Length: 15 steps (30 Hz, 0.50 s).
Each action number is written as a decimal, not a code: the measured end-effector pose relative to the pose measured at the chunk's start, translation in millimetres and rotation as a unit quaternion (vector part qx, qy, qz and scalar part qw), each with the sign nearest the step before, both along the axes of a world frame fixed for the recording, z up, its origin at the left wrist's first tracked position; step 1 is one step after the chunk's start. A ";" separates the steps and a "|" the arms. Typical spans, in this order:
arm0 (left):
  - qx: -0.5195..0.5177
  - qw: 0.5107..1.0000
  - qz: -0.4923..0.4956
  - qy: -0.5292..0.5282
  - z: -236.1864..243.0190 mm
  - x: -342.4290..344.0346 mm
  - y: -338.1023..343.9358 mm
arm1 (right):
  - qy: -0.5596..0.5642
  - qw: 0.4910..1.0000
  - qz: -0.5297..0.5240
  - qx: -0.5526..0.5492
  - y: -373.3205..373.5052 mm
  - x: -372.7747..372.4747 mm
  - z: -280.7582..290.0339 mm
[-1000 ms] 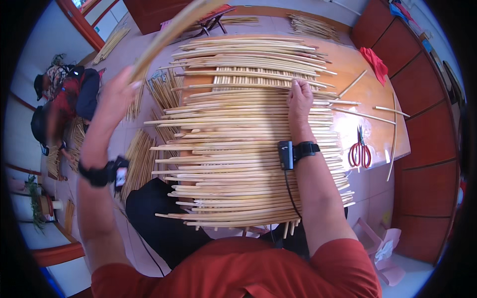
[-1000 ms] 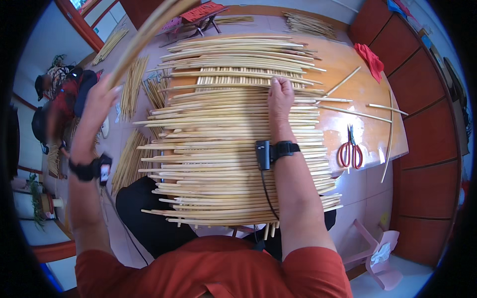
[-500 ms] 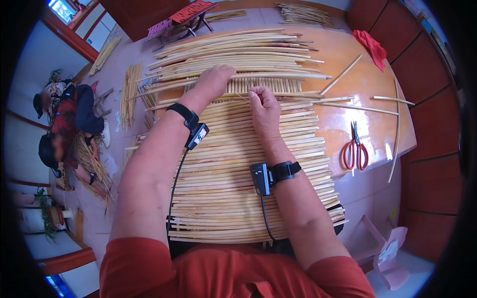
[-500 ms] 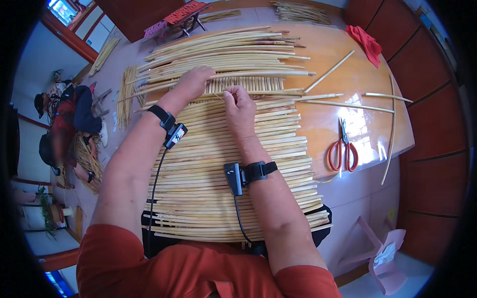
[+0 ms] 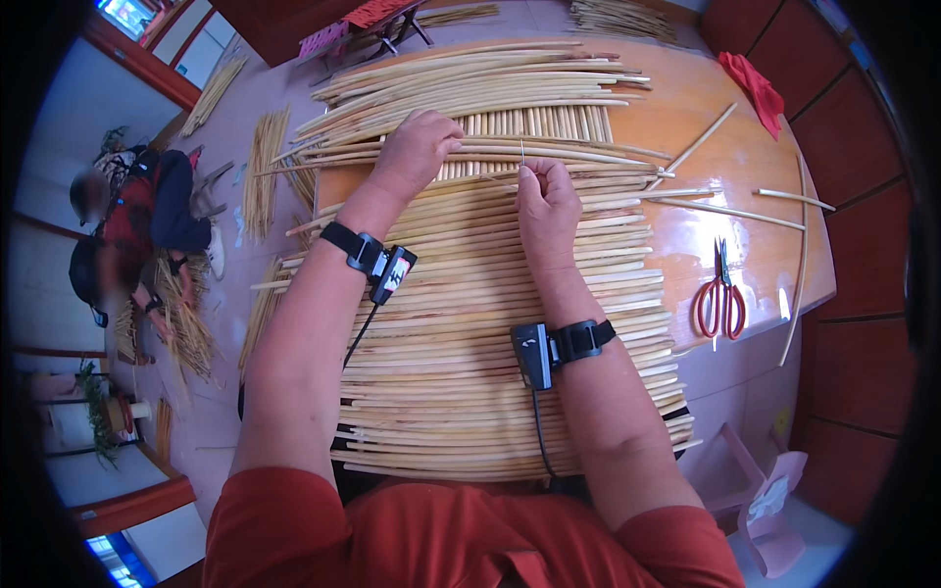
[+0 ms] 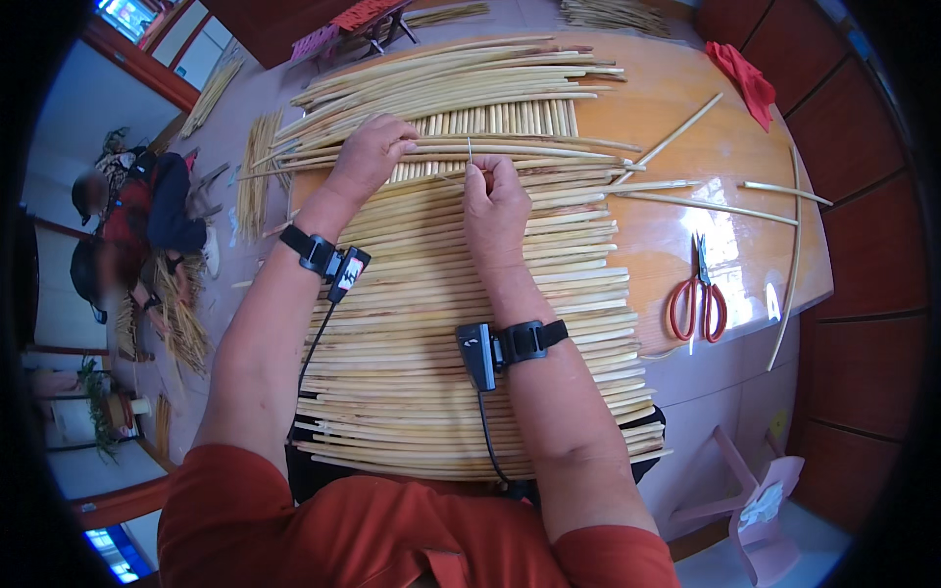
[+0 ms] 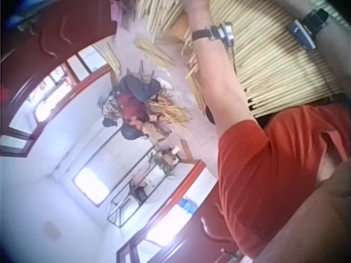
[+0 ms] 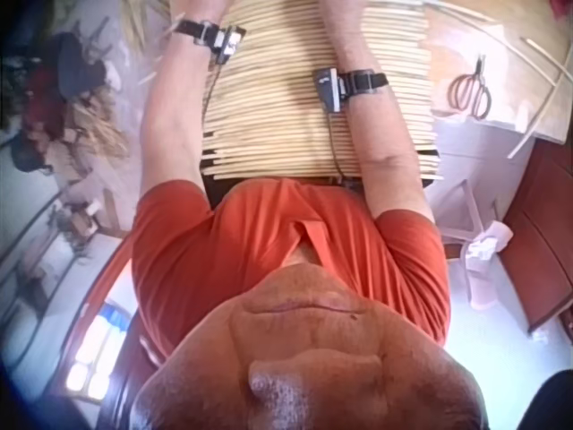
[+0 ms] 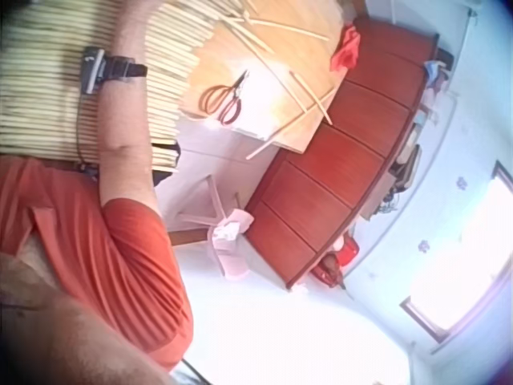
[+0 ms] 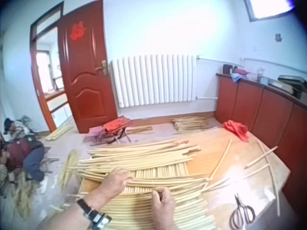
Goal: The person is seen weaving together long bamboo sticks on a table to create a mat or screen.
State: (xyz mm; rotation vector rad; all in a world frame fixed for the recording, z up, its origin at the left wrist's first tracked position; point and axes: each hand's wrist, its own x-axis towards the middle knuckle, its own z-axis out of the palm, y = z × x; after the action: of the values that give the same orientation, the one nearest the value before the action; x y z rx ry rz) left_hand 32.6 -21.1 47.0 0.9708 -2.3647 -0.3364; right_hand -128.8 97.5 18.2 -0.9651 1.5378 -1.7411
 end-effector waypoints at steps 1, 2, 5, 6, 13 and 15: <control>0.001 1.000 0.002 0.000 -1.9 -0.5 3.7 | 0.000 1.000 0.002 0.001 0.7 1.0 -0.2; -0.003 1.000 -0.006 0.000 -4.0 -3.4 7.8 | 0.019 1.000 0.000 0.005 1.1 1.7 -0.5; 0.002 1.000 -0.007 -0.015 -3.6 -22.6 19.4 | 0.048 0.999 -0.018 0.004 -2.8 -2.7 -5.9; 0.014 0.999 0.001 -0.031 -4.7 -28.1 23.2 | 0.057 0.998 -0.035 0.001 -2.7 -5.1 -7.5; -0.043 0.994 0.102 0.019 -37.4 -41.8 33.7 | 0.152 0.985 -0.076 0.028 -5.9 2.8 -6.7; -0.050 0.994 0.090 0.039 -39.2 -42.4 32.2 | 0.164 0.982 -0.093 0.031 -4.0 3.3 -6.0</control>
State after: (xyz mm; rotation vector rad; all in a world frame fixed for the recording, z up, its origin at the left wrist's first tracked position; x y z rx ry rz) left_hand -9.8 11.1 7.8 1.0940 -2.1825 -0.1822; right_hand -125.5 93.4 12.1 -1.1513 1.9343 -1.7094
